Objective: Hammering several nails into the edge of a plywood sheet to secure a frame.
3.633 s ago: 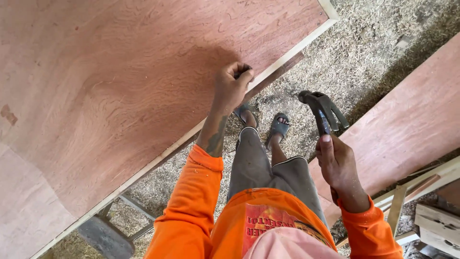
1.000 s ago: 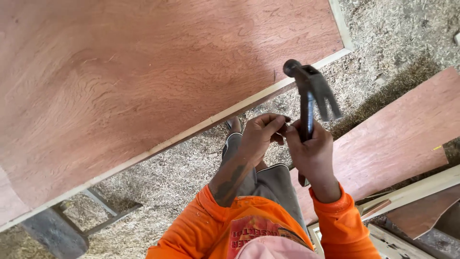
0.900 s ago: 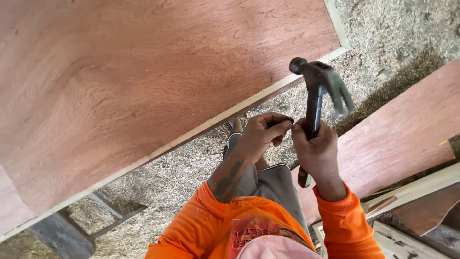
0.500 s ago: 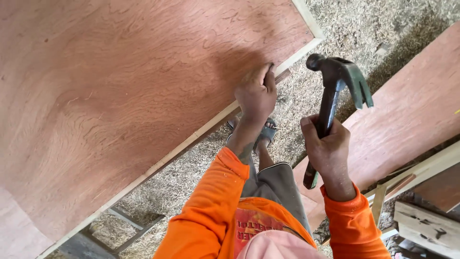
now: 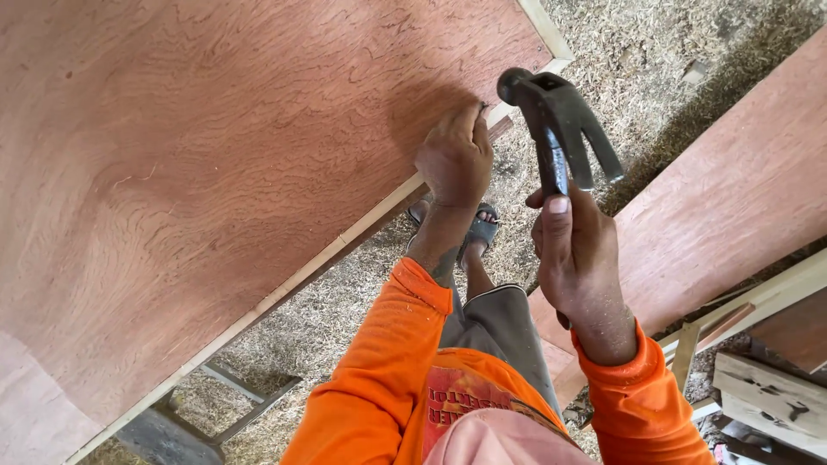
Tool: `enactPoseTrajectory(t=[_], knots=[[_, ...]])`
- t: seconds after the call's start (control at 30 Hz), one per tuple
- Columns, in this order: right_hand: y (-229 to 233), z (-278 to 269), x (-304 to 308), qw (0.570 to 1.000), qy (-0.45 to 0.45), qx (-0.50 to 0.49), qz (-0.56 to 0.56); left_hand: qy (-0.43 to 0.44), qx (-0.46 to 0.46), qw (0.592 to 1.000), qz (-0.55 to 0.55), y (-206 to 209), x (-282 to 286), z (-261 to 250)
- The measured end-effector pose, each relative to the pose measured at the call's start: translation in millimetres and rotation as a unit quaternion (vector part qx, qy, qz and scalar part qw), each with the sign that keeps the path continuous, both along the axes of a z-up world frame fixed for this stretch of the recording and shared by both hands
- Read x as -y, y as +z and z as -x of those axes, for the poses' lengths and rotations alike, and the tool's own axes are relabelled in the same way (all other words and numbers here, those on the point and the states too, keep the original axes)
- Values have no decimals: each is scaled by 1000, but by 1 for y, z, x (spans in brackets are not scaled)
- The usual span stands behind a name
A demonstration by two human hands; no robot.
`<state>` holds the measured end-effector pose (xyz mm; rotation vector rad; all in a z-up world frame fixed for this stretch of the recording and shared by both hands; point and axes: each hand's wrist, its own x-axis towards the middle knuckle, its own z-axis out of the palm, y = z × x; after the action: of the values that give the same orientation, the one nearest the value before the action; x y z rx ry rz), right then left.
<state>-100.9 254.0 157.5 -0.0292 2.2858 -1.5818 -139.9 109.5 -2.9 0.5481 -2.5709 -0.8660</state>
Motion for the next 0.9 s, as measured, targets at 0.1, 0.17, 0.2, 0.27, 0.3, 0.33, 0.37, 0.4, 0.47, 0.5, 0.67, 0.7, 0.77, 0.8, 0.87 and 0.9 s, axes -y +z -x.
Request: enactPoseTrajectory(t=[0.1, 0.17, 0.2, 0.27, 0.3, 0.33, 0.37, 0.4, 0.47, 0.5, 0.67, 0.7, 0.77, 0.8, 0.87, 0.9], knots=[[0, 12, 8, 997, 48, -48, -40, 8, -11, 1000, 10, 3, -2, 2], [-26, 20, 2, 992, 75, -40, -92, 9, 13, 1000, 20, 4, -1, 3], [-38, 23, -1, 984, 94, -31, -147, 3, 37, 999, 28, 4, -2, 3], [-15, 19, -3, 992, 78, -25, -97, -2, -10, 1000, -7, -6, -1, -5], [-4, 20, -3, 997, 61, -17, -45, -8, -55, 998, -39, -13, 1, -5], [10, 17, -1, 997, 68, -11, -44, -2, -49, 998, -38, -9, 8, -11], [24, 14, 0, 998, 47, -44, 2, 9, -43, 997, -66, -6, 15, -18], [39, 10, 0, 996, 20, -77, 46, 13, -38, 995, -96, -2, 20, -23], [37, 6, 3, 993, 13, -108, 40, 19, 5, 995, -95, 9, 38, -34], [36, 6, 4, 989, 4, -144, 36, 23, 43, 994, -93, 16, 48, -37], [-29, 24, -3, 987, 77, -91, -106, -31, 7, 998, -48, 13, 56, -46], [-28, 35, 2, 985, 73, -77, -135, -28, 10, 997, -72, 2, 58, -39], [-10, 27, 6, 993, 55, -69, -81, -26, 9, 997, -77, 11, 67, -29], [2, 8, -1, 998, 24, -41, -47, -37, 24, 994, -100, 14, 60, -40], [0, -8, -3, 998, -9, -62, 17, -66, 17, 992, -109, 20, 62, -54], [-1, -10, -2, 990, -43, -100, 88, -96, -7, 989, -110, 24, 67, -53]])
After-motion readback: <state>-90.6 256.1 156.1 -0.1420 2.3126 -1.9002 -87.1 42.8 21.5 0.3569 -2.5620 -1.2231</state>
